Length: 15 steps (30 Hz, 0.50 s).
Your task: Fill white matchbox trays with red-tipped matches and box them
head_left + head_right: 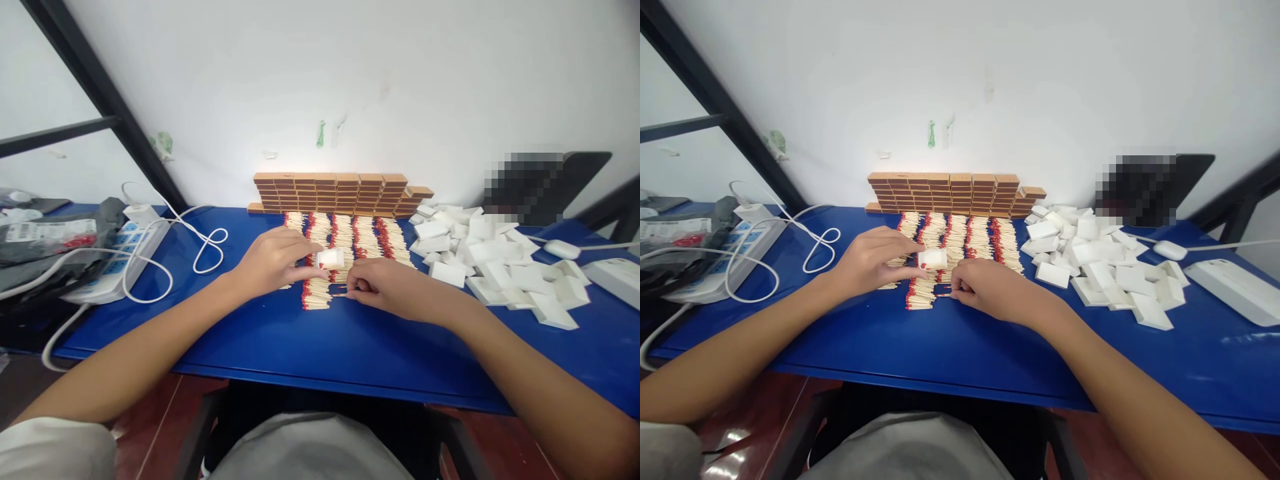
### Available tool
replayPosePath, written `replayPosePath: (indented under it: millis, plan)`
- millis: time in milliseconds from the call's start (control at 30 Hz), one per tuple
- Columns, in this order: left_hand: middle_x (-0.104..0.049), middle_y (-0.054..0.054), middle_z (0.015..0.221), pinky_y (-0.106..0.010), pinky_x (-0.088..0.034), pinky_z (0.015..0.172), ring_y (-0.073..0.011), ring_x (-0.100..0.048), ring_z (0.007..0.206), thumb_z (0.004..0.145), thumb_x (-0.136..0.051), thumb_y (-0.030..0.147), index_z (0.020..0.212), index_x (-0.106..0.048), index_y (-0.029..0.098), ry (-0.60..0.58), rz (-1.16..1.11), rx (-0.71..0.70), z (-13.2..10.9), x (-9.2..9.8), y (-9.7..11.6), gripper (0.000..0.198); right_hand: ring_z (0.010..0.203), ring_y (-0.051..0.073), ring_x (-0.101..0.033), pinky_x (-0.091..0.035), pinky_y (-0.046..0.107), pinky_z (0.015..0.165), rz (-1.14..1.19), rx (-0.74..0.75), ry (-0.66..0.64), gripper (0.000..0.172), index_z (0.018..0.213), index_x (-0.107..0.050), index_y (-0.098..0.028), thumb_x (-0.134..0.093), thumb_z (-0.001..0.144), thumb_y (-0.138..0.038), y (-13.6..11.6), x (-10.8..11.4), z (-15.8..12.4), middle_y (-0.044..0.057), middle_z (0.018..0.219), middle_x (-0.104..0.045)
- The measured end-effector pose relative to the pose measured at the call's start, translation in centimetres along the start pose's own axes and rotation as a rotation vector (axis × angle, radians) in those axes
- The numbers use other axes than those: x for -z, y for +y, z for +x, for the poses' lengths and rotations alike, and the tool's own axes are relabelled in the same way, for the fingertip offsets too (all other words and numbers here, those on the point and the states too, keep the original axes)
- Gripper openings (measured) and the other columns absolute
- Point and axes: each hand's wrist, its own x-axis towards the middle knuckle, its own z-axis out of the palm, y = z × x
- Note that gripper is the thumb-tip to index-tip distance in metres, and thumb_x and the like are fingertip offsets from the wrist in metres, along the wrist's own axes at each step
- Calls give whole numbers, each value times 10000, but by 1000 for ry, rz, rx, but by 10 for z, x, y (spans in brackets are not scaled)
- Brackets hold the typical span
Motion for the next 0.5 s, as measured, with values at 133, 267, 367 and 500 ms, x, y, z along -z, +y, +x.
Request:
replayPosePath:
  millis: [133, 267, 367, 500]
  plan:
    - [-816, -80, 905, -329, -588, 751, -199, -775, 788, 907, -784, 531, 1086, -749, 144, 8, 12, 9, 0, 0, 0, 427, 754, 177, -579, -395, 297, 666, 6, -5, 14, 99, 872, -666, -206, -610, 953, -196, 2, 3, -1, 41, 861, -693]
    - [-817, -82, 915, -329, -589, 764, -199, -776, 804, 927, -759, 549, 1088, -755, 153, -15, 15, 19, -1, 1, 0, 428, 752, 176, -577, -386, 298, 662, 3, 4, 14, 107, 877, -664, -207, -606, 966, -215, 2, 1, 0, 38, 865, -692]
    - [-819, -83, 933, -327, -591, 772, -198, -782, 825, 936, -753, 545, 1098, -753, 153, -29, 7, 21, -1, 1, 0, 424, 756, 169, -572, -388, 296, 675, 23, 43, 50, 99, 908, -674, -205, -605, 975, -228, 0, -2, 0, 31, 870, -687]
    - [-817, -78, 907, -324, -590, 761, -193, -776, 795, 920, -767, 551, 1082, -748, 143, -25, 14, 21, 0, 1, 0, 439, 752, 165, -559, -385, 292, 672, 19, 38, 61, 106, 892, -669, -194, -613, 976, -228, -2, -5, 2, 30, 849, -672]
